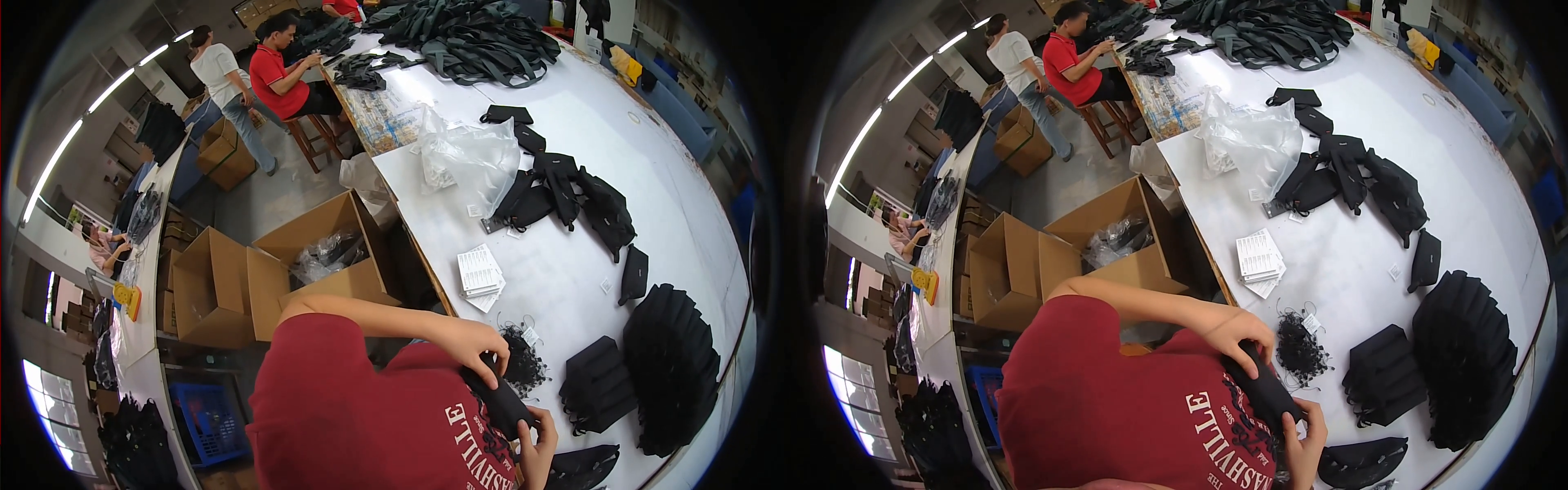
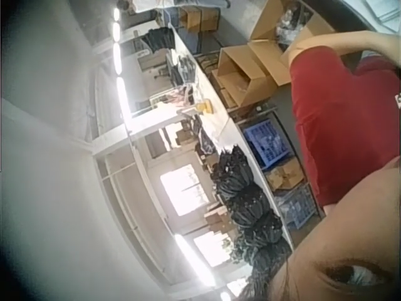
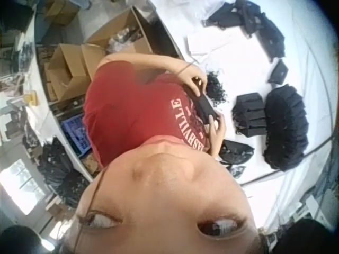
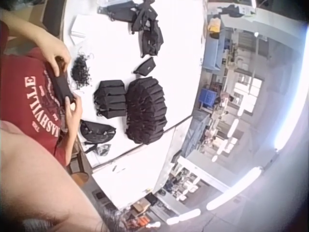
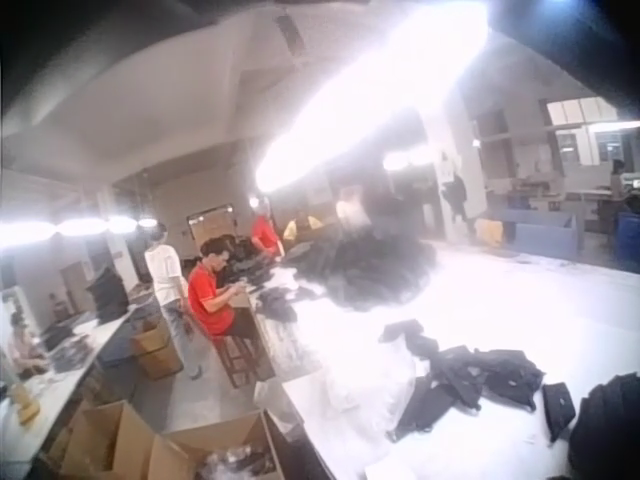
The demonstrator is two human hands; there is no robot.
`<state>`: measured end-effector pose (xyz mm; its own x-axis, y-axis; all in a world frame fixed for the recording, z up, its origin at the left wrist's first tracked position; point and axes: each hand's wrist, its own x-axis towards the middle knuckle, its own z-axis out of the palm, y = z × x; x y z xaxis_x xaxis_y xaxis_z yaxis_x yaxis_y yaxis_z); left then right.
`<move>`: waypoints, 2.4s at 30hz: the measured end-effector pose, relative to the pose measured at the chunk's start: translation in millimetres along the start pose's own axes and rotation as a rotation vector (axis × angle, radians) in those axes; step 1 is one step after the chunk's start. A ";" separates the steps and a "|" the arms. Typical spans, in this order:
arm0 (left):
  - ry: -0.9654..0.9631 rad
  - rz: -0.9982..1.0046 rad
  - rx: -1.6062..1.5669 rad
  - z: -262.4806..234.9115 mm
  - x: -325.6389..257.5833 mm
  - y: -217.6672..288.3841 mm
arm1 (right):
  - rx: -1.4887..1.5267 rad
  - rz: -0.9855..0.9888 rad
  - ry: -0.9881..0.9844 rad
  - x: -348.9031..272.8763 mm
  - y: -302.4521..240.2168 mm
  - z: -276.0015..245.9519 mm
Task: Assembling black fanny packs or bags by adding tags and checking zippers.
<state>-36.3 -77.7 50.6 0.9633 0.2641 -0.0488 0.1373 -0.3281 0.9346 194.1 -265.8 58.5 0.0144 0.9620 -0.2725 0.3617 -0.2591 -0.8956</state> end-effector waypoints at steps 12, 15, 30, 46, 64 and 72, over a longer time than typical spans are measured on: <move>0.157 -0.201 -0.050 -2.9 -12.6 11.1 | -0.042 -0.062 0.206 6.4 -11.6 3.2; 0.043 -0.369 -0.050 -17.2 -7.6 25.3 | 0.022 -0.041 0.176 7.4 -11.2 9.3; -0.035 -0.288 0.031 -6.2 16.7 20.3 | 0.018 0.016 0.185 7.7 -3.0 18.4; -0.061 -0.119 -0.247 10.8 46.0 22.1 | 0.226 0.097 0.707 29.3 35.0 -2.7; 0.729 -0.603 0.705 -41.4 -18.2 -231.0 | -0.297 0.567 1.573 22.5 262.9 -120.8; 0.690 -0.608 0.668 -37.7 -20.5 -241.1 | -0.387 0.646 1.415 13.2 259.9 -122.9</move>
<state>-97.8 30.1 -160.4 0.3910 0.9198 -0.0324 0.8331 -0.3387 0.4372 402.9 -309.9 -134.7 0.9827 0.0639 0.1739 0.1529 -0.8101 -0.5660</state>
